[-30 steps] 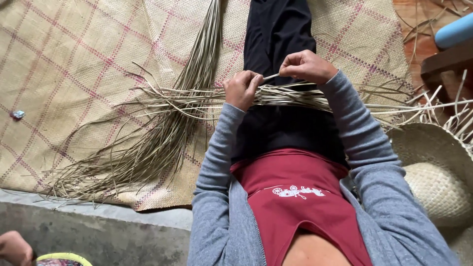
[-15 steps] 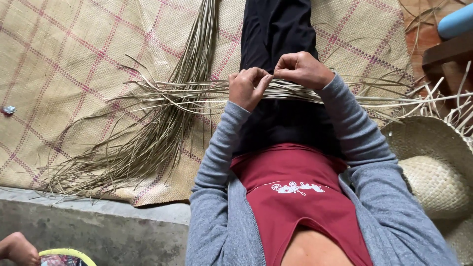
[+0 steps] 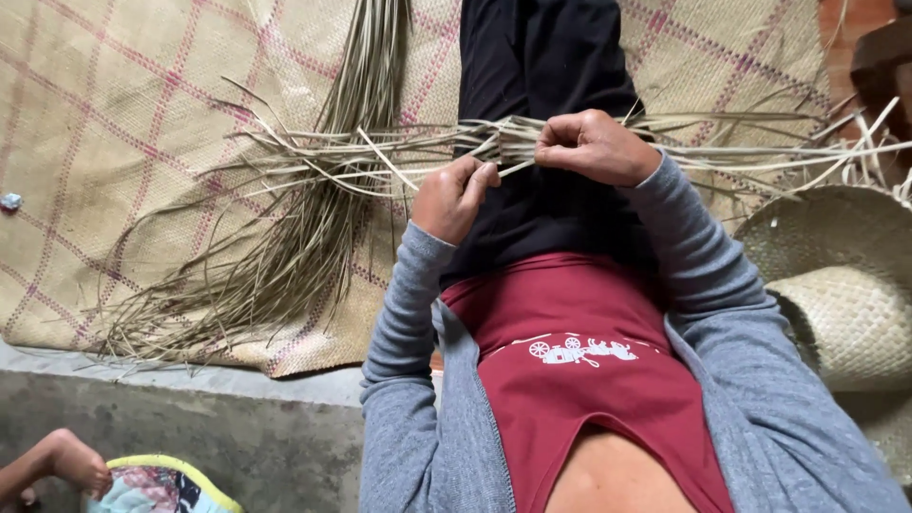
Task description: A person is weaving natural fiber strands together to create a bag or similar craft item while sitting on the floor.
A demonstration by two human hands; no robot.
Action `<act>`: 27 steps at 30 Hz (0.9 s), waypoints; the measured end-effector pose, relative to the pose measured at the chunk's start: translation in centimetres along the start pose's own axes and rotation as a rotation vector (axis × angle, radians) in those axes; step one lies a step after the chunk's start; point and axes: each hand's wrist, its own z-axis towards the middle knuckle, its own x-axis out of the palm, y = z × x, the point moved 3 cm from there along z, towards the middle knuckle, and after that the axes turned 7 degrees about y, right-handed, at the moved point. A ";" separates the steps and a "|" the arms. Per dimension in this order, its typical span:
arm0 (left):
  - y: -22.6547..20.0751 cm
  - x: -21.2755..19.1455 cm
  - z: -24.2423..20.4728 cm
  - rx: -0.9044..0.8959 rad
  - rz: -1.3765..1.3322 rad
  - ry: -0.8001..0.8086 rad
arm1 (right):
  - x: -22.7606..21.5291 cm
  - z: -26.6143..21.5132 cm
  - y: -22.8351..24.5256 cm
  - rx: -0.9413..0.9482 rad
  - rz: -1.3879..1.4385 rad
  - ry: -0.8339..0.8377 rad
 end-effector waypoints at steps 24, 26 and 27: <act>1.7 4.6 -3.0 0.723 0.388 -0.705 | 5.0 -4.4 -0.1 -1.050 -0.625 -0.750; 2.0 4.7 -2.9 0.726 0.375 -0.692 | 5.1 -4.3 -0.1 -1.040 -0.624 -0.749; 2.3 4.9 -2.9 0.717 0.363 -0.687 | 5.2 -4.3 0.2 -1.053 -0.608 -0.746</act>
